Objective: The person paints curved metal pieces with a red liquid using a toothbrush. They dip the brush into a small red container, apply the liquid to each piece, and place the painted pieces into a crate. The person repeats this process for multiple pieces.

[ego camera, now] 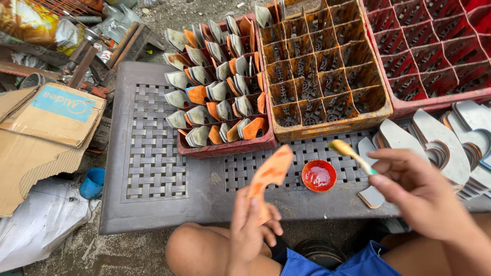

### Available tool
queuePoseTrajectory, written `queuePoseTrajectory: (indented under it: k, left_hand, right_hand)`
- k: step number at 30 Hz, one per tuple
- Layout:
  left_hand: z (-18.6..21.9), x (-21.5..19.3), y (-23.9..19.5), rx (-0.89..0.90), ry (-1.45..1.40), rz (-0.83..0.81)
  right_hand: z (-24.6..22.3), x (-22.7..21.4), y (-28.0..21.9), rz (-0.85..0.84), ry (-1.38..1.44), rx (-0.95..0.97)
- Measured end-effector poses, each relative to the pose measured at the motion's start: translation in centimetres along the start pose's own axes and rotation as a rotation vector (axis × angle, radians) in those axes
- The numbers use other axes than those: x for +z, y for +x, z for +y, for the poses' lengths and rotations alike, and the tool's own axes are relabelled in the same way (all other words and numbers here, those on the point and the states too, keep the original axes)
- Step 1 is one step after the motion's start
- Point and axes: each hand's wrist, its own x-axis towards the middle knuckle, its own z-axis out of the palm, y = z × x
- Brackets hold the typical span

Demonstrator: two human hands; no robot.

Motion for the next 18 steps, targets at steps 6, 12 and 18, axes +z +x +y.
queuePoseTrajectory:
  k: [6, 12, 18]
  left_hand:
    - [-1.6, 6.6, 2.8, 0.09, -0.047, -0.211]
    - [-3.7, 8.0, 3.8, 0.157, -0.095, -0.216]
    - [-5.4, 7.3, 3.3, 0.214, -0.063, -0.214]
  right_hand:
    - [-0.4, 4.9, 1.3, 0.159, -0.69, -0.149]
    - [0.8, 5.3, 0.6, -0.111, -0.539, -0.266]
    - [1.7, 4.2, 1.9, 0.13, -0.683, -0.151]
